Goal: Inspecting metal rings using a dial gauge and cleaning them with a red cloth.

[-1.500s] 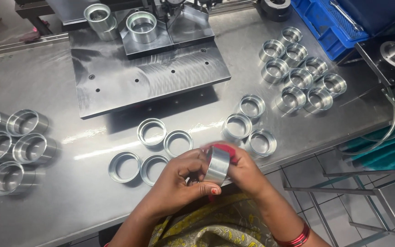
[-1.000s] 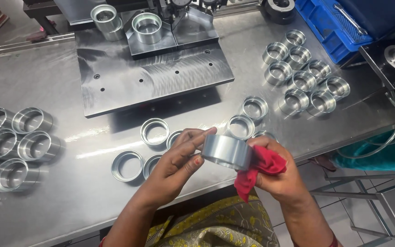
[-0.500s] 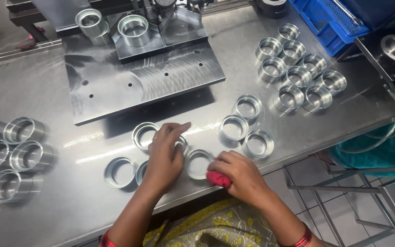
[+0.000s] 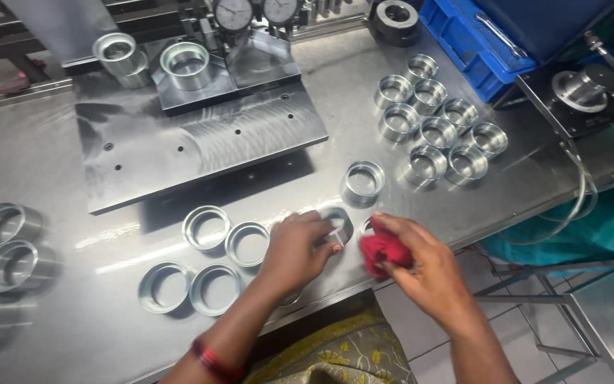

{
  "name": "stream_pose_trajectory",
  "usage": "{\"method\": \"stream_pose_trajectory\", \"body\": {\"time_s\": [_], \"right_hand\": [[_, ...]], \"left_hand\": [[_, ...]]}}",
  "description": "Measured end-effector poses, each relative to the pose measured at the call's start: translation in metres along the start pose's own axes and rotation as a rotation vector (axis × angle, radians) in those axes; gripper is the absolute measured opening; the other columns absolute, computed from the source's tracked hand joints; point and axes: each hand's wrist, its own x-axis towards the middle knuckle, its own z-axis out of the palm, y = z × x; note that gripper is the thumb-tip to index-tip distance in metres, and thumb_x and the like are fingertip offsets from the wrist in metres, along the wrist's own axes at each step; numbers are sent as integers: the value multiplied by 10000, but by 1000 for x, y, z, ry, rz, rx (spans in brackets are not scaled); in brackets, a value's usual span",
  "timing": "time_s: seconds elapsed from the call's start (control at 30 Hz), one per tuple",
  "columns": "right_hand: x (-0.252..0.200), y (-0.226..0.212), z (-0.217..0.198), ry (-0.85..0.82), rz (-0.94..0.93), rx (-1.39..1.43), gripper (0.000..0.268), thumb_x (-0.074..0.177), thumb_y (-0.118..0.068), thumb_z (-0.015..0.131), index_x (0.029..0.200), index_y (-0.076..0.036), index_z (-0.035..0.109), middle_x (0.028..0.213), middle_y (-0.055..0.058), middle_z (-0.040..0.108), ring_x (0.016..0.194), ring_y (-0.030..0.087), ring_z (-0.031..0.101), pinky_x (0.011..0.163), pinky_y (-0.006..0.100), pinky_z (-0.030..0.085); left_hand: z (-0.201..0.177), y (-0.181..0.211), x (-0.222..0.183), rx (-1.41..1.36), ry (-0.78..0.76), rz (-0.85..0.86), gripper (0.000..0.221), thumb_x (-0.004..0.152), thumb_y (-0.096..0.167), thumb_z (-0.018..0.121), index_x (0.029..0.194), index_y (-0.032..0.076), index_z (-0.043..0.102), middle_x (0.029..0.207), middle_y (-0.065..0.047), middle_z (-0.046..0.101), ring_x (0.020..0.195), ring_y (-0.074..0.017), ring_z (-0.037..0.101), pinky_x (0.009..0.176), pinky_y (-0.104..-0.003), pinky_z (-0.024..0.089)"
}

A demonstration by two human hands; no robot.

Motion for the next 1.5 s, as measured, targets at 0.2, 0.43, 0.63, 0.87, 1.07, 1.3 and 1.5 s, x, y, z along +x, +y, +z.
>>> {"method": "stream_pose_trajectory", "body": {"time_s": [0.2,0.43,0.63,0.87,1.07,1.3,1.5], "right_hand": [[4,-9,45,164,-625,-123,571,848,73,649,1305,-269,670,1411,79,666,1322,289,635,1157,385,507],[4,-14,66,-213,99,877,425,858,93,639,1213,-118,740,1213,145,737,1139,276,696,1024,383,553],[0,-50,61,104,-602,254,436,830,56,628,1196,-157,729,1305,104,694,1268,246,665,1104,376,554],[1,15,80,-474,369,1276,476,909,-109,683,1356,30,598,1113,184,710,987,297,699,863,419,587],[-14,1,38,-330,89,1375,675,755,-189,865,1307,30,543,1135,126,698,1048,215,711,975,377,570],[-19,-3,45,-225,-127,1221,526,827,-156,869,1245,61,633,1049,134,733,973,192,715,901,352,579],[-25,-6,56,-65,-236,510,372,723,-34,768,1093,-65,750,932,34,708,863,120,713,812,287,634]], "left_hand": [[-21,12,-40,-1118,-173,55,335,813,298,814,1016,50,715,1095,17,654,1012,-93,660,864,-315,572],[-35,1,-73,-1002,-204,14,284,803,240,883,940,37,738,1017,-4,643,885,-103,608,737,-268,473],[-33,-3,-76,-1027,-155,-100,305,785,293,889,865,61,707,966,6,599,858,-91,572,718,-251,469],[-48,-2,-81,-1087,-140,31,299,816,311,876,922,56,762,963,-1,635,888,-109,602,763,-266,468],[-60,-9,-80,-1304,-84,-61,391,943,322,713,1228,56,687,1203,-62,575,1169,-193,629,1063,-400,546],[-47,5,-75,-1040,89,-24,698,1049,544,519,1605,129,437,1359,-116,574,1298,-233,561,1172,-450,464],[-29,4,-68,-1485,-113,-225,1163,749,863,409,1651,233,34,1284,-175,579,1237,-300,619,1061,-502,528]]}}
